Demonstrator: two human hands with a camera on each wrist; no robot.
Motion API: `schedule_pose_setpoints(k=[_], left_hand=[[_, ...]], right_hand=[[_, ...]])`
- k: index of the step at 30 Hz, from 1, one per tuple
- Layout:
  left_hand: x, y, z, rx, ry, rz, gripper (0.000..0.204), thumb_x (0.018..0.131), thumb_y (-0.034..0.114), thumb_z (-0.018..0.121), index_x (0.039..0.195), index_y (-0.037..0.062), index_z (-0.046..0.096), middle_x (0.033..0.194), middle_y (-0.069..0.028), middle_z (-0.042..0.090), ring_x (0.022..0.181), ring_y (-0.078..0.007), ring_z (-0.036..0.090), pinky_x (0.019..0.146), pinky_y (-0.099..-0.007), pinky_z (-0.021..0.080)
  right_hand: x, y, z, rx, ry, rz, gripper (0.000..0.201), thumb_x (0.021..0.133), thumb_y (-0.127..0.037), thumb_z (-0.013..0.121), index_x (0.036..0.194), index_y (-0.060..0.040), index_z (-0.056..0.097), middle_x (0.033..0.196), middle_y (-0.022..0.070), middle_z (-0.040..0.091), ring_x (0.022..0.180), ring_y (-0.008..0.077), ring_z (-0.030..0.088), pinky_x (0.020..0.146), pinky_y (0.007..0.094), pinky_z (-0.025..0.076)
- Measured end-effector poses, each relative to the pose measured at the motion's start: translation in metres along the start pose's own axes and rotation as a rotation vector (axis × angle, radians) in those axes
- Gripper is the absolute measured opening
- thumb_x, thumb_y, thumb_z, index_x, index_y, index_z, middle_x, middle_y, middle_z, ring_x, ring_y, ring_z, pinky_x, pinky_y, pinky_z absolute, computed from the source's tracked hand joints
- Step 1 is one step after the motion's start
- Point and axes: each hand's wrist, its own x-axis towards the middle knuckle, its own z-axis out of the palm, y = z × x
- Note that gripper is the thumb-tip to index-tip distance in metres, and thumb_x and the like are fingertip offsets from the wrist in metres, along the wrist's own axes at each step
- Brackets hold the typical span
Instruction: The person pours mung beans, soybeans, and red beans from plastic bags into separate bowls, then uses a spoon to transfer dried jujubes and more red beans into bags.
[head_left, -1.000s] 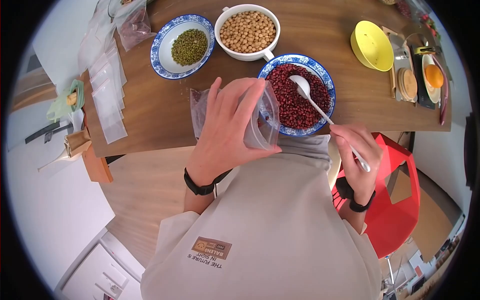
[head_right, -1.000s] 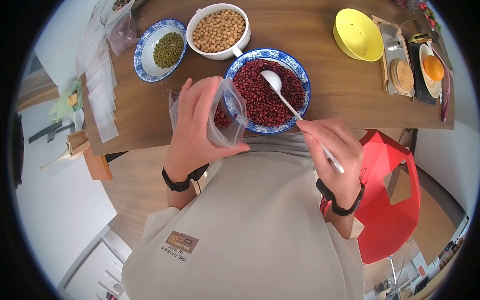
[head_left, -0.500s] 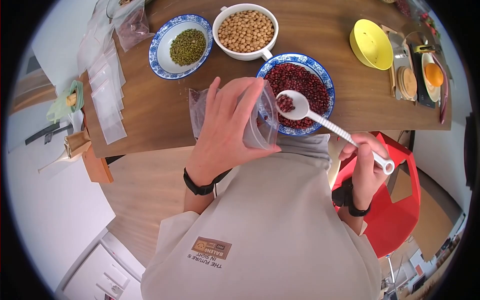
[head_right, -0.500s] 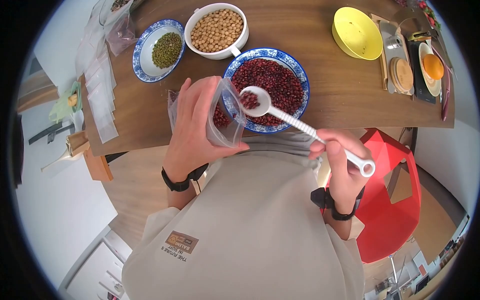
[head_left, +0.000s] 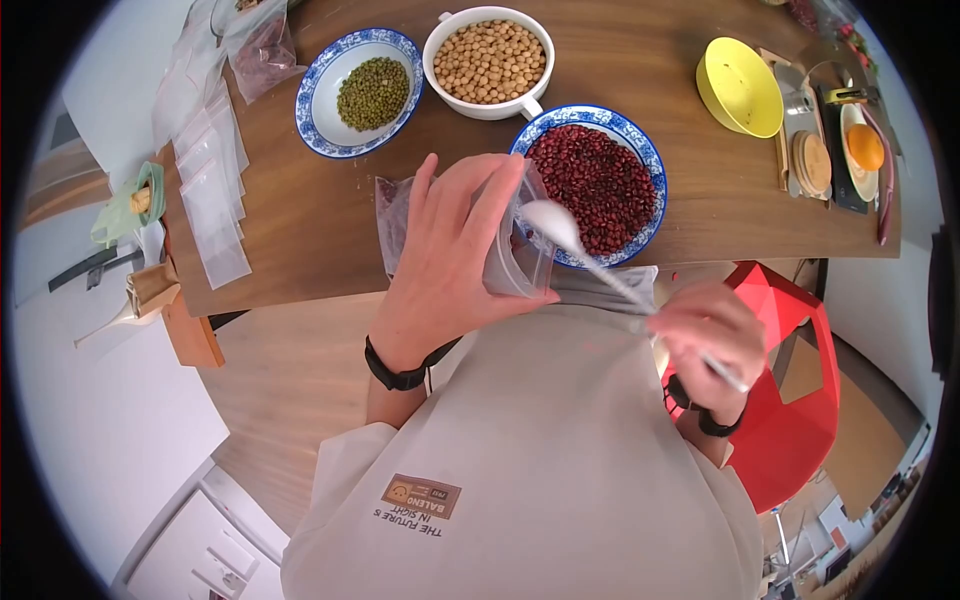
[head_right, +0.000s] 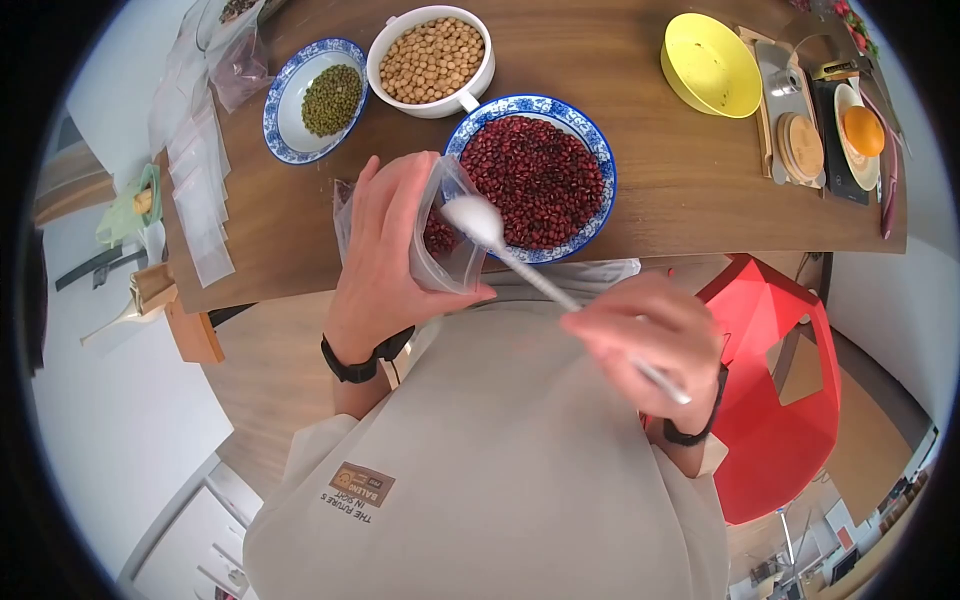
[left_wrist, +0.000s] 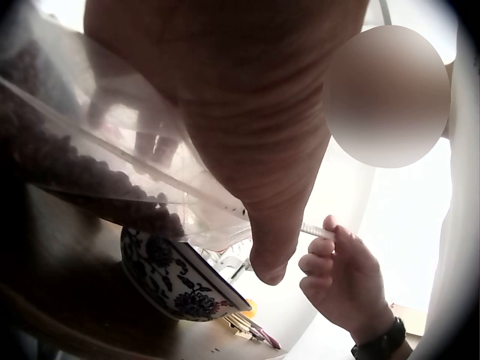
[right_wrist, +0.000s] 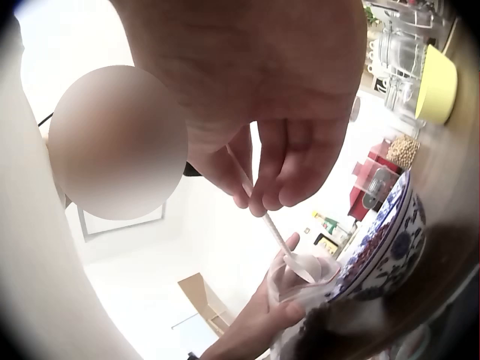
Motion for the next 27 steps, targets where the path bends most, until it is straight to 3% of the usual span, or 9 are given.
schedule_pose_setpoints(k=[2, 7, 13, 16, 18, 21, 26, 27], left_hand=[[0.000, 0.000, 0.000, -0.003, -0.004, 0.000, 0.123, 0.057, 0.051, 0.095, 0.153, 0.0014, 0.036, 0.146, -0.0210, 0.049, 0.136, -0.0395, 0.046, 0.118, -0.0654, 0.027], [0.000, -0.001, 0.000, -0.004, -0.002, 0.007, 0.123, 0.058, 0.053, 0.094, 0.153, 0.0014, 0.036, 0.146, -0.0209, 0.049, 0.135, -0.0395, 0.046, 0.118, -0.0665, 0.027], [0.001, -0.001, 0.000, -0.004, 0.002, 0.010, 0.124, 0.057, 0.052, 0.095, 0.153, 0.0016, 0.036, 0.146, -0.0211, 0.049, 0.135, -0.0397, 0.046, 0.118, -0.0666, 0.026], [0.001, 0.000, 0.001, -0.004, -0.002, 0.007, 0.124, 0.057, 0.052, 0.095, 0.153, 0.0016, 0.036, 0.146, -0.0211, 0.049, 0.135, -0.0397, 0.046, 0.118, -0.0665, 0.026], [0.001, -0.001, 0.001, -0.007, -0.003, 0.009, 0.124, 0.057, 0.052, 0.095, 0.153, 0.0016, 0.036, 0.146, -0.0211, 0.049, 0.135, -0.0397, 0.046, 0.118, -0.0665, 0.026], [0.001, -0.001, 0.001, -0.010, -0.006, 0.009, 0.123, 0.057, 0.051, 0.095, 0.153, 0.0015, 0.036, 0.146, -0.0211, 0.049, 0.135, -0.0397, 0.046, 0.118, -0.0664, 0.026], [0.001, 0.000, 0.000, -0.010, -0.009, 0.005, 0.123, 0.057, 0.051, 0.095, 0.153, 0.0015, 0.036, 0.146, -0.0209, 0.049, 0.135, -0.0397, 0.046, 0.118, -0.0664, 0.026], [0.001, -0.001, 0.001, -0.012, -0.006, 0.007, 0.124, 0.057, 0.050, 0.095, 0.154, 0.0016, 0.036, 0.146, -0.0209, 0.048, 0.135, -0.0398, 0.045, 0.118, -0.0664, 0.026]], right_hand=[[-0.004, 0.002, -0.005, -0.110, 0.170, 0.130, 0.029, 0.078, 0.009, 0.076, 0.104, -0.0037, 0.078, 0.091, 0.0105, 0.072, 0.075, 0.0219, 0.067, 0.062, 0.0325, 0.051], [0.005, 0.010, -0.001, -0.364, 0.185, 0.220, 0.028, 0.082, 0.011, 0.072, 0.106, -0.0012, 0.077, 0.093, 0.0106, 0.072, 0.079, 0.0224, 0.066, 0.066, 0.0320, 0.051], [0.002, 0.015, 0.006, -0.242, 0.176, 0.232, 0.023, 0.086, 0.008, 0.071, 0.106, -0.0006, 0.076, 0.091, 0.0116, 0.073, 0.080, 0.0222, 0.067, 0.067, 0.0314, 0.051], [-0.003, 0.014, 0.005, -0.133, 0.205, 0.323, 0.017, 0.091, 0.005, 0.068, 0.106, 0.0012, 0.075, 0.087, 0.0120, 0.074, 0.077, 0.0195, 0.068, 0.068, 0.0292, 0.053], [-0.006, 0.012, 0.007, 0.055, 0.315, 0.511, 0.015, 0.098, 0.000, 0.065, 0.108, 0.0045, 0.074, 0.085, 0.0125, 0.074, 0.073, 0.0171, 0.069, 0.068, 0.0275, 0.054], [-0.012, 0.015, 0.007, 0.231, 0.431, 0.530, 0.018, 0.101, -0.005, 0.063, 0.110, 0.0074, 0.072, 0.086, 0.0129, 0.074, 0.071, 0.0166, 0.069, 0.067, 0.0272, 0.055], [-0.018, 0.008, 0.002, 0.268, 0.455, 0.502, 0.021, 0.101, -0.009, 0.063, 0.108, 0.0089, 0.071, 0.086, 0.0141, 0.073, 0.071, 0.0186, 0.069, 0.065, 0.0280, 0.055], [-0.017, 0.007, 0.001, 0.287, 0.414, 0.429, 0.020, 0.101, -0.009, 0.063, 0.107, 0.0078, 0.072, 0.085, 0.0138, 0.073, 0.071, 0.0189, 0.069, 0.065, 0.0284, 0.055]])
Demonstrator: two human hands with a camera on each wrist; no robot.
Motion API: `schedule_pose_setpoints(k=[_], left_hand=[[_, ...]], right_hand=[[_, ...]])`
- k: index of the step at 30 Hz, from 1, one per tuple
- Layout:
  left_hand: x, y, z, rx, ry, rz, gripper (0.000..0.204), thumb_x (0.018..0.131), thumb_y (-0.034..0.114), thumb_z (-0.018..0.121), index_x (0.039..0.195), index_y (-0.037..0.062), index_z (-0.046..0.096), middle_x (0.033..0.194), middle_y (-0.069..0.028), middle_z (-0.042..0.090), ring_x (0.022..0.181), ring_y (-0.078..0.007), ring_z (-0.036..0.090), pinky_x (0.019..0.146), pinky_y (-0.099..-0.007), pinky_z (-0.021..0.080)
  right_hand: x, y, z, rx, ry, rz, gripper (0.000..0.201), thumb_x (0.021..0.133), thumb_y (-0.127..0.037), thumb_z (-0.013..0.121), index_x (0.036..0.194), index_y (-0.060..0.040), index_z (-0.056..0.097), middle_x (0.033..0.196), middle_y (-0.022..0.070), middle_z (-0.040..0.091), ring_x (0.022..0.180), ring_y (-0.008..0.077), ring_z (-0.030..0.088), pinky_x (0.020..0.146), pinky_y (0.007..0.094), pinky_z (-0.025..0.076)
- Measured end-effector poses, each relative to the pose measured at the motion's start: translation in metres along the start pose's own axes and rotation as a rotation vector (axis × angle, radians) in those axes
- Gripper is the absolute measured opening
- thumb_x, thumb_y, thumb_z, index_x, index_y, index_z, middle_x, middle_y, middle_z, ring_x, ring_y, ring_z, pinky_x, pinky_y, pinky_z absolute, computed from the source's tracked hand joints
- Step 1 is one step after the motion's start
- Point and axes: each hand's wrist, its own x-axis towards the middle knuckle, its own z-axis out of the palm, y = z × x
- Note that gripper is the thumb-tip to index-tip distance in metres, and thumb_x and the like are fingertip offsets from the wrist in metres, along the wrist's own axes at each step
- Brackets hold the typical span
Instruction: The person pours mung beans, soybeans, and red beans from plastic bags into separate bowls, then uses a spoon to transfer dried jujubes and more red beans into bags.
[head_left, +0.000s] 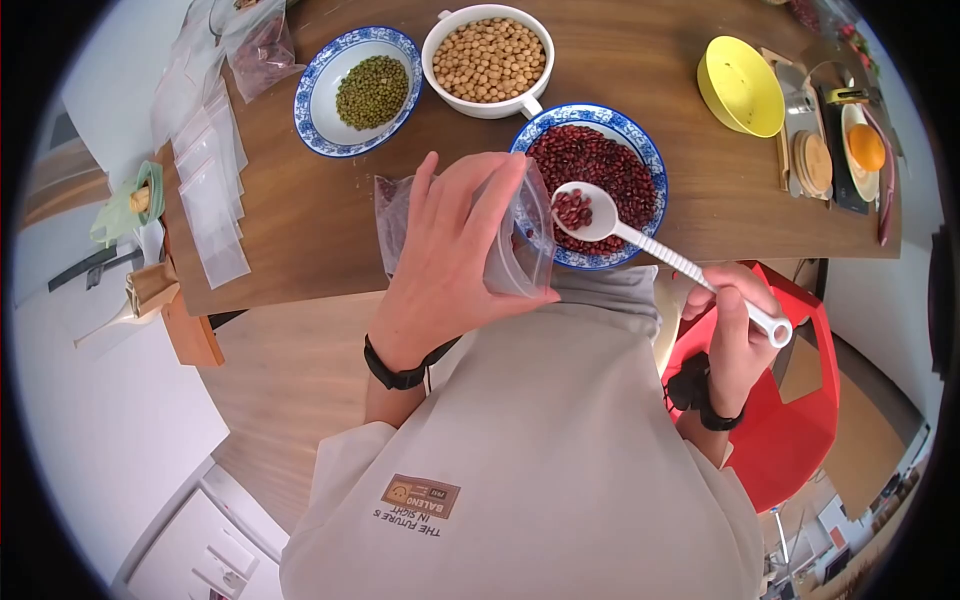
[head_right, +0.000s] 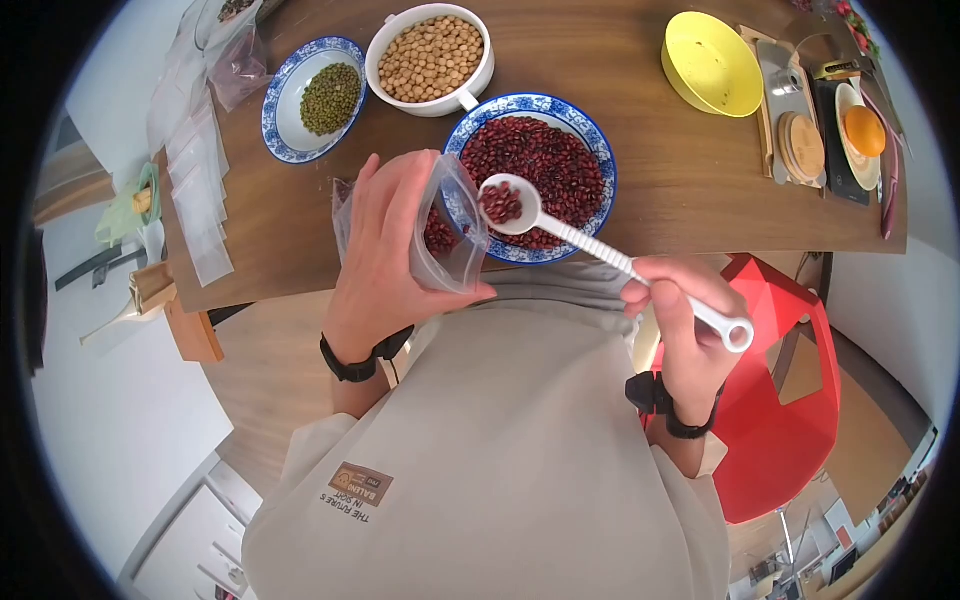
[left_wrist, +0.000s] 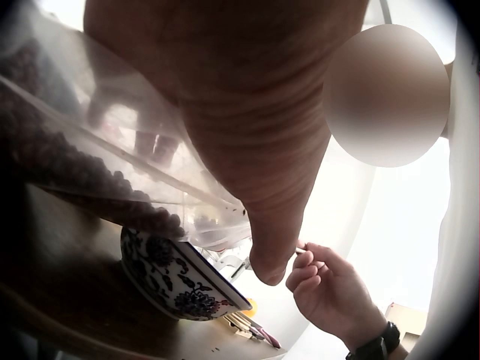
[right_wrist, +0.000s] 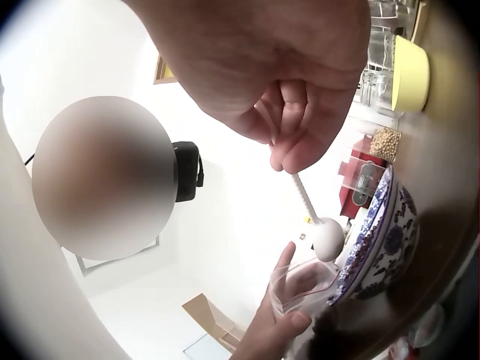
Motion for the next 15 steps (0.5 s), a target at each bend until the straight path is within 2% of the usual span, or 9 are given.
schedule_pose_setpoints(k=[2, 4, 5, 6, 8, 12, 15], left_hand=[[0.000, 0.000, 0.000, -0.002, 0.003, 0.003, 0.124, 0.057, 0.050, 0.095, 0.154, 0.0017, 0.035, 0.146, -0.0209, 0.048, 0.135, -0.0399, 0.045, 0.118, -0.0664, 0.026], [-0.001, -0.001, 0.000, 0.000, -0.005, -0.002, 0.124, 0.057, 0.050, 0.095, 0.154, 0.0020, 0.035, 0.146, -0.0213, 0.048, 0.136, -0.0401, 0.045, 0.118, -0.0664, 0.026], [-0.001, -0.001, 0.000, 0.000, -0.005, -0.001, 0.124, 0.057, 0.050, 0.095, 0.154, 0.0020, 0.035, 0.146, -0.0213, 0.048, 0.136, -0.0401, 0.045, 0.118, -0.0664, 0.026], [-0.002, -0.001, 0.001, 0.005, 0.002, 0.001, 0.124, 0.057, 0.050, 0.095, 0.154, 0.0021, 0.035, 0.146, -0.0213, 0.048, 0.136, -0.0402, 0.045, 0.118, -0.0664, 0.026], [-0.002, -0.001, 0.001, 0.009, 0.010, 0.004, 0.124, 0.057, 0.050, 0.095, 0.154, 0.0022, 0.035, 0.147, -0.0214, 0.048, 0.136, -0.0403, 0.045, 0.118, -0.0665, 0.026], [-0.002, -0.001, 0.000, 0.015, 0.005, -0.002, 0.124, 0.058, 0.051, 0.095, 0.154, 0.0019, 0.035, 0.147, -0.0214, 0.048, 0.136, -0.0402, 0.045, 0.118, -0.0659, 0.026], [-0.002, -0.001, 0.000, 0.014, 0.005, 0.003, 0.124, 0.058, 0.052, 0.094, 0.154, 0.0016, 0.035, 0.146, -0.0213, 0.048, 0.136, -0.0400, 0.045, 0.118, -0.0657, 0.026]], right_hand=[[0.001, -0.003, 0.002, 0.021, -0.054, -0.062, 0.019, 0.101, -0.009, 0.063, 0.106, 0.0067, 0.072, 0.085, 0.0135, 0.073, 0.071, 0.0192, 0.069, 0.064, 0.0289, 0.055], [0.003, -0.006, 0.011, -0.064, -0.186, -0.213, 0.015, 0.097, -0.007, 0.066, 0.104, 0.0040, 0.074, 0.084, 0.0118, 0.073, 0.070, 0.0193, 0.068, 0.063, 0.0309, 0.053], [0.008, -0.007, 0.013, -0.144, -0.296, -0.304, 0.013, 0.091, -0.003, 0.070, 0.102, 0.0015, 0.075, 0.084, 0.0096, 0.074, 0.069, 0.0199, 0.067, 0.063, 0.0323, 0.052], [0.010, -0.008, 0.018, -0.181, -0.374, -0.358, 0.022, 0.082, 0.001, 0.074, 0.104, -0.0011, 0.077, 0.086, 0.0094, 0.073, 0.069, 0.0210, 0.067, 0.063, 0.0326, 0.052], [0.011, -0.014, 0.029, -0.277, -0.494, -0.404, 0.031, 0.076, 0.003, 0.077, 0.106, -0.0047, 0.078, 0.086, 0.0094, 0.072, 0.070, 0.0224, 0.067, 0.062, 0.0328, 0.052], [0.011, -0.013, 0.024, -0.326, -0.517, -0.415, 0.034, 0.073, 0.004, 0.078, 0.106, -0.0062, 0.079, 0.088, 0.0098, 0.072, 0.073, 0.0230, 0.067, 0.061, 0.0336, 0.052], [0.013, -0.015, 0.005, -0.318, -0.443, -0.412, 0.031, 0.075, 0.005, 0.078, 0.105, -0.0045, 0.078, 0.089, 0.0106, 0.072, 0.074, 0.0226, 0.067, 0.062, 0.0338, 0.051]])
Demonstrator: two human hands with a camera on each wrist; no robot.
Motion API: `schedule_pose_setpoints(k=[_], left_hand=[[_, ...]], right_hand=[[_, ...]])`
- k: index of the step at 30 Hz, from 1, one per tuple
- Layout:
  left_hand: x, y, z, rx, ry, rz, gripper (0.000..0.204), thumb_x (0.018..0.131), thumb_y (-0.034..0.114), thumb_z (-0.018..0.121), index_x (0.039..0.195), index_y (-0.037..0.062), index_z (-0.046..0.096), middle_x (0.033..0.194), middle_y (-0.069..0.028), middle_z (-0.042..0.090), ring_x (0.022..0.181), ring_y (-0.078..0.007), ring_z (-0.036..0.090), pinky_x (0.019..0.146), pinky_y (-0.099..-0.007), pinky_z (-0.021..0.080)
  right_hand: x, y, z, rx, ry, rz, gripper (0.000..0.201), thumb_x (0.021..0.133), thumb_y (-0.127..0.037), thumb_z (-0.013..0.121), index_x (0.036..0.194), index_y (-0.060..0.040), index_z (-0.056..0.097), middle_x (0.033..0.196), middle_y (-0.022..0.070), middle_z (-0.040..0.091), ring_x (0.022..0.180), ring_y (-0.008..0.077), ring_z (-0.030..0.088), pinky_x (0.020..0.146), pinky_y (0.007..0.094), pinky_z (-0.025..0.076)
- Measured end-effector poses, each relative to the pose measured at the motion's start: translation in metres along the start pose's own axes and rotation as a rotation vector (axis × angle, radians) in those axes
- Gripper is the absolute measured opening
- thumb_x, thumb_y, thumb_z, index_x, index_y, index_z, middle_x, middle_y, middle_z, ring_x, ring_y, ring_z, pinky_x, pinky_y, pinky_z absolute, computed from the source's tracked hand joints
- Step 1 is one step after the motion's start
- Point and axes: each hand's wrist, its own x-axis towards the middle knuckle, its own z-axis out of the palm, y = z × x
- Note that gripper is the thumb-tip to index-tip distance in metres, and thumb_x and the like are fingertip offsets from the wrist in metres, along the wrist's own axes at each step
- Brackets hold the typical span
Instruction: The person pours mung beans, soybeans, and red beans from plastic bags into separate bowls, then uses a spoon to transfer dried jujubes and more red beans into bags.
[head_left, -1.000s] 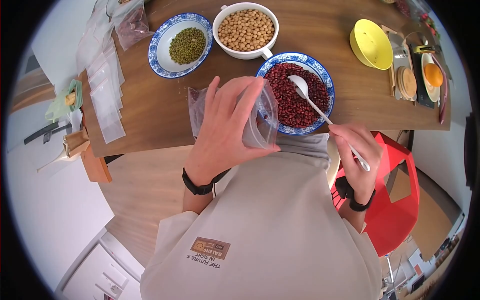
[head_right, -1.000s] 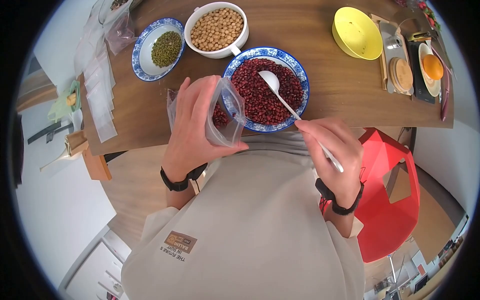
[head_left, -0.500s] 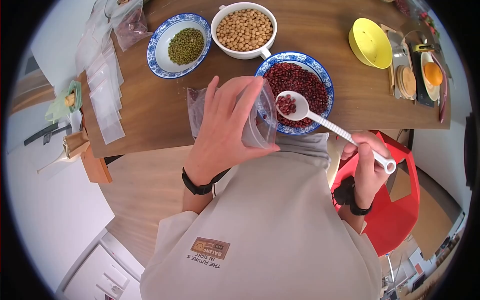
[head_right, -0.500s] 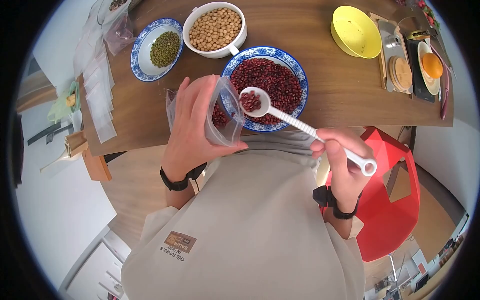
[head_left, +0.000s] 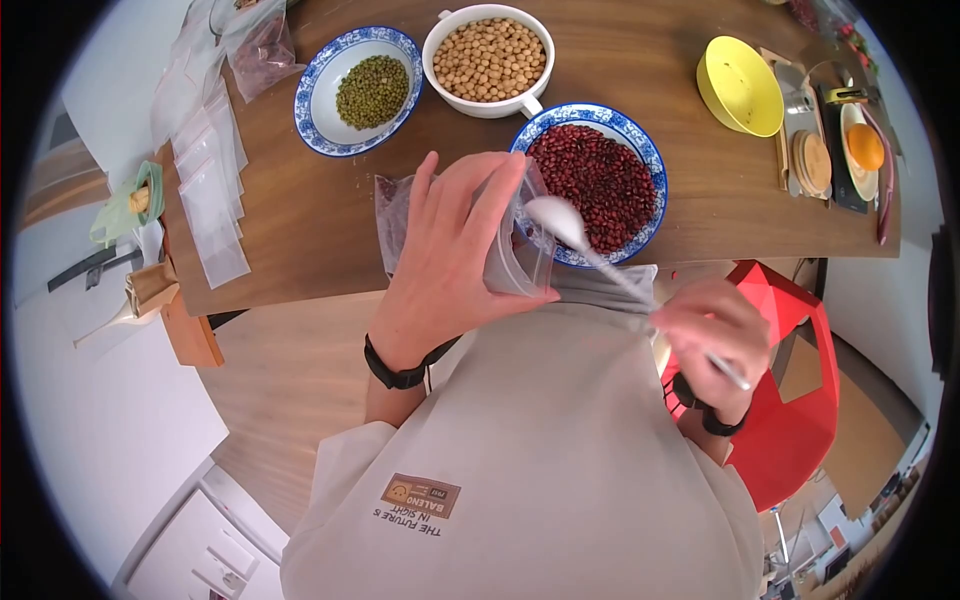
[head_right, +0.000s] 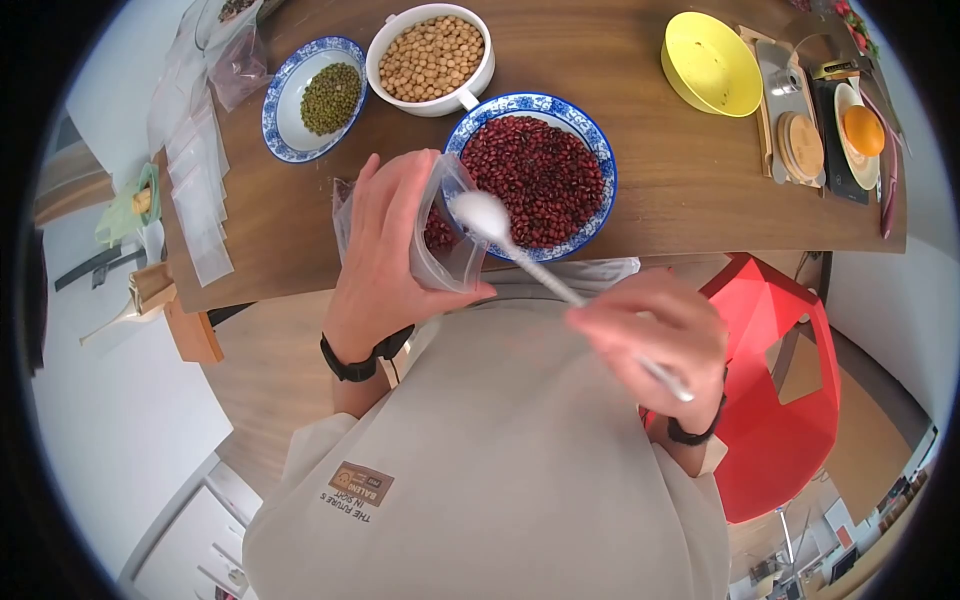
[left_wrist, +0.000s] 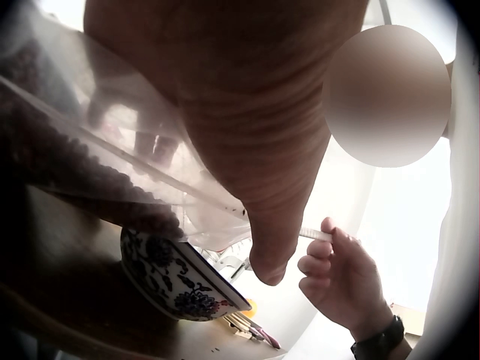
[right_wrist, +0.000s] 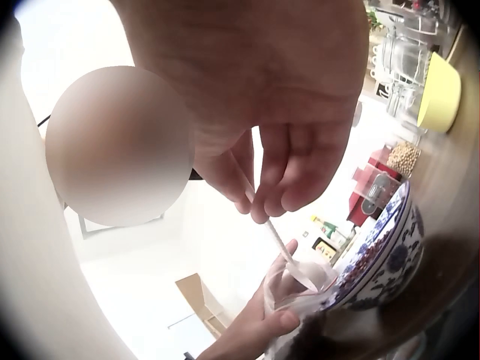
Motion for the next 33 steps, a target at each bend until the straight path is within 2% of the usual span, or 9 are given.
schedule_pose_setpoints(k=[2, 7, 16, 18, 21, 29, 31, 32, 33], left_hand=[[0.001, 0.000, 0.000, 0.000, -0.006, 0.002, 0.123, 0.058, 0.053, 0.094, 0.154, 0.0014, 0.035, 0.146, -0.0212, 0.048, 0.136, -0.0398, 0.045, 0.118, -0.0657, 0.026], [0.001, 0.001, -0.002, 0.007, -0.012, -0.003, 0.124, 0.058, 0.054, 0.094, 0.153, 0.0008, 0.035, 0.146, -0.0211, 0.048, 0.135, -0.0397, 0.045, 0.118, -0.0660, 0.026], [0.000, 0.000, 0.001, -0.001, -0.008, -0.006, 0.124, 0.058, 0.053, 0.094, 0.154, 0.0013, 0.035, 0.146, -0.0212, 0.048, 0.135, -0.0395, 0.046, 0.118, -0.0661, 0.027], [0.000, 0.000, 0.001, -0.001, -0.008, -0.003, 0.124, 0.058, 0.053, 0.095, 0.154, 0.0014, 0.035, 0.146, -0.0211, 0.048, 0.135, -0.0395, 0.046, 0.118, -0.0660, 0.027], [0.001, 0.000, 0.000, 0.000, -0.008, -0.002, 0.124, 0.058, 0.052, 0.095, 0.154, 0.0014, 0.035, 0.146, -0.0211, 0.048, 0.135, -0.0396, 0.046, 0.118, -0.0658, 0.027], [0.000, 0.000, 0.000, 0.001, -0.018, -0.006, 0.124, 0.057, 0.051, 0.095, 0.154, 0.0014, 0.035, 0.146, -0.0211, 0.048, 0.136, -0.0394, 0.045, 0.118, -0.0658, 0.027], [0.000, 0.000, 0.001, 0.002, -0.007, -0.004, 0.125, 0.056, 0.051, 0.095, 0.154, 0.0014, 0.035, 0.146, -0.0212, 0.048, 0.136, -0.0393, 0.045, 0.118, -0.0657, 0.027], [0.000, 0.001, 0.001, 0.003, -0.007, -0.003, 0.125, 0.056, 0.051, 0.095, 0.154, 0.0014, 0.035, 0.146, -0.0212, 0.048, 0.136, -0.0393, 0.045, 0.118, -0.0657, 0.027], [0.002, 0.003, 0.000, -0.026, 0.014, -0.013, 0.121, 0.057, 0.046, 0.095, 0.154, 0.0047, 0.036, 0.144, -0.0169, 0.049, 0.134, -0.0368, 0.047, 0.117, -0.0666, 0.027]], right_hand=[[-0.003, 0.000, -0.005, -0.126, 0.167, 0.129, 0.029, 0.078, 0.007, 0.076, 0.105, -0.0032, 0.078, 0.091, 0.0111, 0.072, 0.076, 0.0229, 0.067, 0.063, 0.0330, 0.051], [0.003, 0.008, 0.003, -0.356, 0.207, 0.217, 0.024, 0.083, 0.008, 0.072, 0.106, -0.0003, 0.076, 0.093, 0.0112, 0.073, 0.079, 0.0238, 0.068, 0.067, 0.0315, 0.051], [-0.005, 0.013, 0.012, -0.103, 0.262, 0.357, 0.017, 0.092, 0.001, 0.070, 0.108, 0.0031, 0.075, 0.087, 0.0119, 0.075, 0.077, 0.0198, 0.070, 0.069, 0.0291, 0.054], [-0.007, 0.012, 0.014, 0.107, 0.397, 0.501, 0.017, 0.097, -0.003, 0.067, 0.110, 0.0062, 0.073, 0.086, 0.0136, 0.075, 0.073, 0.0178, 0.070, 0.069, 0.0281, 0.055], [-0.011, 0.012, 0.015, 0.225, 0.493, 0.524, 0.018, 0.099, -0.005, 0.065, 0.110, 0.0074, 0.072, 0.086, 0.0152, 0.074, 0.071, 0.0181, 0.069, 0.068, 0.0279, 0.055], [-0.012, 0.000, 0.015, 0.350, 0.386, 0.354, 0.020, 0.096, -0.009, 0.070, 0.107, 0.0071, 0.073, 0.086, 0.0159, 0.074, 0.070, 0.0199, 0.070, 0.064, 0.0301, 0.055], [-0.003, 0.003, 0.017, 0.179, 0.129, 0.113, 0.017, 0.092, -0.005, 0.072, 0.105, 0.0049, 0.074, 0.085, 0.0137, 0.074, 0.071, 0.0214, 0.070, 0.062, 0.0297, 0.053], [0.003, 0.002, 0.021, 0.144, 0.073, 0.038, 0.021, 0.085, -0.002, 0.076, 0.106, -0.0006, 0.076, 0.087, 0.0107, 0.074, 0.073, 0.0229, 0.070, 0.061, 0.0310, 0.053], [0.005, -0.001, 0.025, 0.144, 0.073, 0.038, 0.021, 0.085, -0.002, 0.076, 0.106, -0.0006, 0.076, 0.087, 0.0107, 0.074, 0.073, 0.0229, 0.070, 0.061, 0.0310, 0.053]])
